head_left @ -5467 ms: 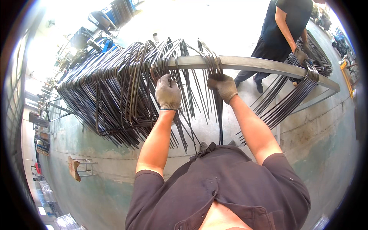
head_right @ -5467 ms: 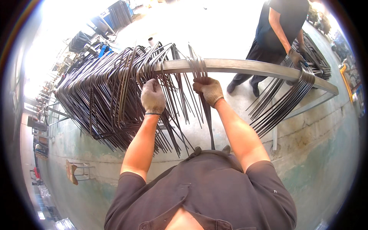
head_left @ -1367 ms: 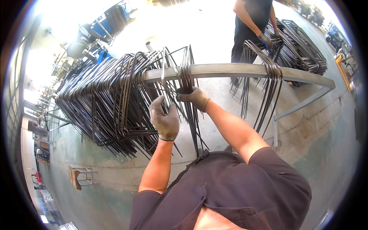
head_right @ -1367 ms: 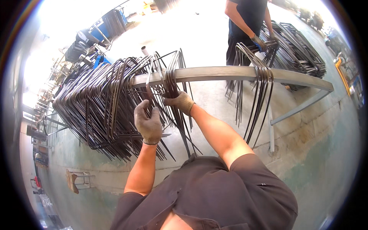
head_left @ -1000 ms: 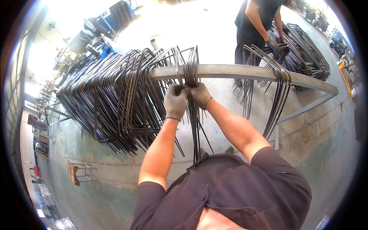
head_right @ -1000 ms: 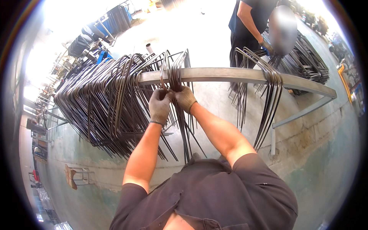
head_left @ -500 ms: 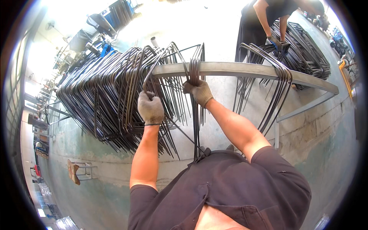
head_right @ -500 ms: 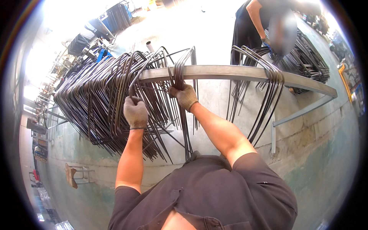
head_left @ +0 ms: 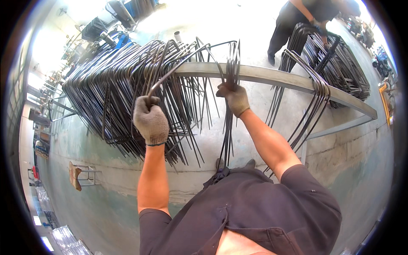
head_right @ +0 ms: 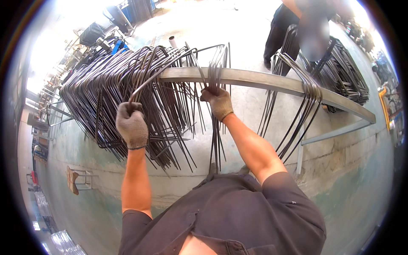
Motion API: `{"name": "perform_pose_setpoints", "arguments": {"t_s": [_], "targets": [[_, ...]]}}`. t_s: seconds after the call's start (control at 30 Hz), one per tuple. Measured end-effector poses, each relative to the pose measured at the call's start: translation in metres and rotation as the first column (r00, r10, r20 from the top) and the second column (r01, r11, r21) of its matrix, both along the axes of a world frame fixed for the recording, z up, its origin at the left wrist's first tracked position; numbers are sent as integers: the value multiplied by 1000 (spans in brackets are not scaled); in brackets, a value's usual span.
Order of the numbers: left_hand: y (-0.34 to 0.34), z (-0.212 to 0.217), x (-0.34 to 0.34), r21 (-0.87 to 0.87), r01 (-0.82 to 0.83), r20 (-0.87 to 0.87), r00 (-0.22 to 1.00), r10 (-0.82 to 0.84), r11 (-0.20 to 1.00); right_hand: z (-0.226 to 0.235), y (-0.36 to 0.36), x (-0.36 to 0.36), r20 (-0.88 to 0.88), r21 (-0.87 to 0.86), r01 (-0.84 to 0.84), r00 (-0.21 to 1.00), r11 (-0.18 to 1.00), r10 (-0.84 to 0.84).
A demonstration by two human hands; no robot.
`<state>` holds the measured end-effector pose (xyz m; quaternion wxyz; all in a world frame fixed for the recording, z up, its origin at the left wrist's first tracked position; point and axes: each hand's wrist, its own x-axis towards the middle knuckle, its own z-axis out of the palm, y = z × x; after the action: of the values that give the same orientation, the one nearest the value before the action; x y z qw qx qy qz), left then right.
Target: The person repeatedly picks up bundles of bent metal rods from a horizontal rack and places them back onto the same rack in a more organized manner. The person wears gloves and handles the rods by hand throughout the clip.
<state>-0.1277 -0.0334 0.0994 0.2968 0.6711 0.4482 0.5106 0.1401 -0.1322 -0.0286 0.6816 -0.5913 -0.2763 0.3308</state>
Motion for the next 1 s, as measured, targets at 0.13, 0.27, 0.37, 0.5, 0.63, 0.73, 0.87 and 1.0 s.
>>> {"name": "perform_pose_setpoints", "arguments": {"t_s": [0.13,0.27,0.37,0.5,0.63,0.73,0.87,1.0], "targets": [[1,-29,17,-319,136,342,940,-20,938,20,-9,7,-116,46,34,993,998,-28],[13,4,39,-203,229,546,834,-84,952,12,-34,7,-108,-46,60,992,997,-65],[40,41,69,-275,272,568,820,-72,922,2,-59,10,-115,-34,138,983,990,-141],[123,17,79,-193,416,725,671,-156,889,8,-70,5,-145,26,147,979,989,-142],[162,-11,128,-205,452,712,678,-185,868,9,-81,1,-65,31,111,992,993,-109],[106,11,177,-415,119,203,979,-36,902,13,-97,-1,-67,18,152,986,988,-151],[88,-5,173,-134,-36,-328,945,-10,990,8,-113,3,-79,27,142,987,990,-139],[78,12,196,578,201,-478,869,130,791,5,-117,3,-176,84,108,980,991,-92]]}}
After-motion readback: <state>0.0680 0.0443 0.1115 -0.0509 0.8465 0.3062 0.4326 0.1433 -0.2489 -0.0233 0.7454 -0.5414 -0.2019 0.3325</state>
